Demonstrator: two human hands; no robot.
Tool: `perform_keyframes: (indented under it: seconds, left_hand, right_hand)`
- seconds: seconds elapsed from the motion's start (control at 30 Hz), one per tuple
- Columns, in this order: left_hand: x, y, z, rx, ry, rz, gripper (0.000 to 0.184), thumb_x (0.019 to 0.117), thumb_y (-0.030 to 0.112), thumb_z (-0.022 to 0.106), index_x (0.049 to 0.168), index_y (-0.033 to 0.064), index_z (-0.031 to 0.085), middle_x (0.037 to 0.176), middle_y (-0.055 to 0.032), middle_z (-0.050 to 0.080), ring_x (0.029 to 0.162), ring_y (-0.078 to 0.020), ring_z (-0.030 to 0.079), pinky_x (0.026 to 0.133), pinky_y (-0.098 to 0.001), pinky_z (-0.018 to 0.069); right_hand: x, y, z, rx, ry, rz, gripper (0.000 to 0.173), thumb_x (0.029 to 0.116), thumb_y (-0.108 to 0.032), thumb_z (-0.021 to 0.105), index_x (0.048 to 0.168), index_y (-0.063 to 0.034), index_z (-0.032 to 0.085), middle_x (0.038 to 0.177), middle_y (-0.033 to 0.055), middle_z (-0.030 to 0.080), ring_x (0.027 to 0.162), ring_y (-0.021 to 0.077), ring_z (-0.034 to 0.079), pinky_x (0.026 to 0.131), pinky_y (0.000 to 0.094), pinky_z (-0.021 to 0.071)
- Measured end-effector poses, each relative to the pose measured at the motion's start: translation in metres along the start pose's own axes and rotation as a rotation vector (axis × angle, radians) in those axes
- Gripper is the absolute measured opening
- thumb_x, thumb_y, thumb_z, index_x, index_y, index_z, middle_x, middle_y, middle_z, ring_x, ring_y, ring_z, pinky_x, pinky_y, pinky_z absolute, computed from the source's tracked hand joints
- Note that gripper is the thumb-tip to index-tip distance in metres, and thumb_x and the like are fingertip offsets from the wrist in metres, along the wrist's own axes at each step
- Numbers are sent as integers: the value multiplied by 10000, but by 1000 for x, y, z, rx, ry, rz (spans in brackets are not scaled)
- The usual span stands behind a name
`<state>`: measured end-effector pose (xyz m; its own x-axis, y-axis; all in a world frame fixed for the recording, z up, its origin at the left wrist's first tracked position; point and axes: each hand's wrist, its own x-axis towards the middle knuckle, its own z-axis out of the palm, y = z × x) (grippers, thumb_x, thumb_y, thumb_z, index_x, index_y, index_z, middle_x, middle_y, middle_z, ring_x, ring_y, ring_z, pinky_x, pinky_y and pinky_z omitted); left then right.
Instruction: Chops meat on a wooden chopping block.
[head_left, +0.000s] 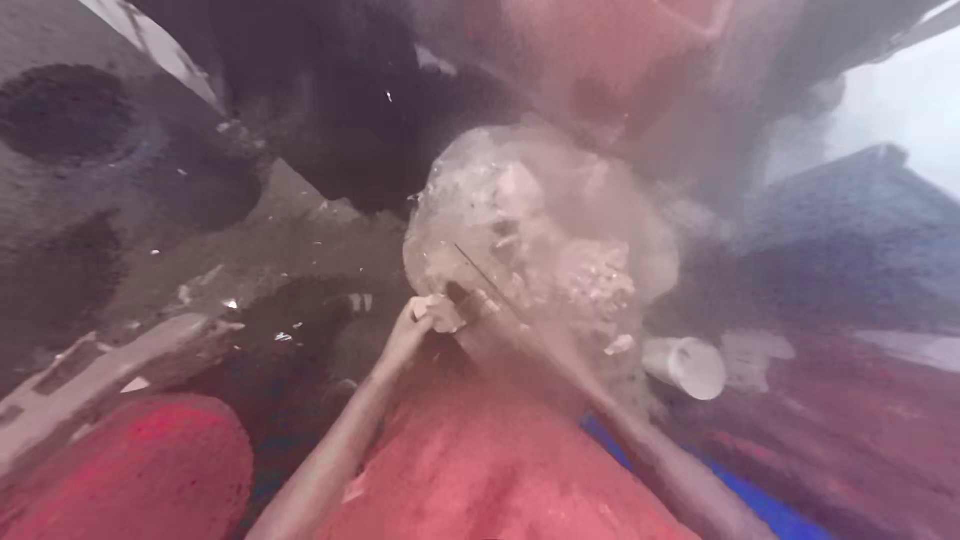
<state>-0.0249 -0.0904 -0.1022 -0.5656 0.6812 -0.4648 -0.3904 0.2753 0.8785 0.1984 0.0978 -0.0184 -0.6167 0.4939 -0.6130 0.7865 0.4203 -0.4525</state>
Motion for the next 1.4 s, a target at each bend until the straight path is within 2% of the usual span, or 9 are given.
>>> perform_keyframes:
  seconds: [0.13, 0.2, 0.4, 0.6, 0.7, 0.83, 1.07, 1.23, 1.4]
  left_hand:
    - [-9, -9, 5, -115, -91, -115, 453, 966, 127, 593, 1392, 19, 485, 1161, -98, 684, 1026, -176, 684, 893, -361, 593]
    - [-13, -17, 8, -127, -115, -143, 450, 986, 96, 580, 1413, 4, 471, 1188, -117, 683, 1042, -192, 687, 901, -373, 594]
    - [-20, -19, 15, -114, 83, -179, 423, 977, 71, 577, 1384, -2, 487, 1106, -116, 679, 932, -170, 686, 798, -338, 598]
    - [-5, -10, 2, -17, 165, -120, 412, 995, 57, 540, 1403, 15, 497, 1207, -128, 651, 1019, -158, 658, 852, -332, 569]
    - [-3, 0, 3, 21, 138, -100, 397, 1007, 36, 537, 1401, 11, 494, 1199, -113, 651, 1029, -142, 658, 887, -321, 570]
    - [-6, -7, -2, -115, 109, -97, 412, 989, 50, 543, 1393, 8, 473, 1138, -114, 678, 964, -170, 686, 812, -341, 598]
    - [-30, -25, 5, -310, 169, -277, 379, 1016, 27, 479, 1393, -4, 443, 1094, -127, 688, 941, -205, 709, 821, -385, 619]
    - [-32, -29, 5, -273, 166, -269, 346, 1012, 16, 474, 1354, -23, 450, 1030, -131, 700, 881, -212, 715, 758, -382, 624]
    - [-39, 5, 25, -396, 255, -109, 418, 995, 28, 520, 1393, -4, 396, 1084, -116, 677, 939, -193, 707, 815, -367, 623]
  right_hand:
    - [-23, -35, 0, 362, 153, -183, 488, 1044, -291, 455, 1445, -22, 519, 1268, 187, 659, 1163, 243, 644, 1030, 439, 514]
    - [-19, -30, 24, 525, 141, -178, 495, 1045, -335, 492, 1407, 0, 540, 1211, 156, 673, 1076, 178, 655, 972, 376, 541]
    - [3, 25, 63, 287, -4, 21, 511, 1106, -372, 394, 1355, 29, 591, 1221, 242, 672, 1153, 335, 654, 1048, 510, 485]
    - [-20, -16, 18, 292, 103, -210, 525, 1083, -436, 408, 1370, -29, 572, 1093, 144, 691, 976, 235, 683, 908, 450, 563]
    - [-11, -10, 23, 186, -53, -161, 531, 1082, -415, 437, 1394, -6, 568, 1250, 216, 668, 1159, 329, 653, 1036, 523, 497]
    - [18, 28, 42, 39, -189, -68, 581, 1084, -507, 379, 1386, -53, 580, 1226, 204, 678, 1145, 351, 662, 1010, 572, 502]
    - [-17, -30, 12, 290, -175, -145, 567, 1080, -460, 423, 1370, 3, 575, 1192, 208, 679, 1102, 294, 662, 1006, 494, 509]
    - [16, -1, 61, 268, -313, -111, 595, 1084, -502, 389, 1329, 4, 583, 1187, 214, 666, 1100, 310, 660, 995, 517, 512]
    - [12, 40, 59, 387, -21, -27, 484, 1102, -344, 415, 1319, 42, 611, 1210, 225, 680, 1154, 305, 654, 1055, 480, 490]
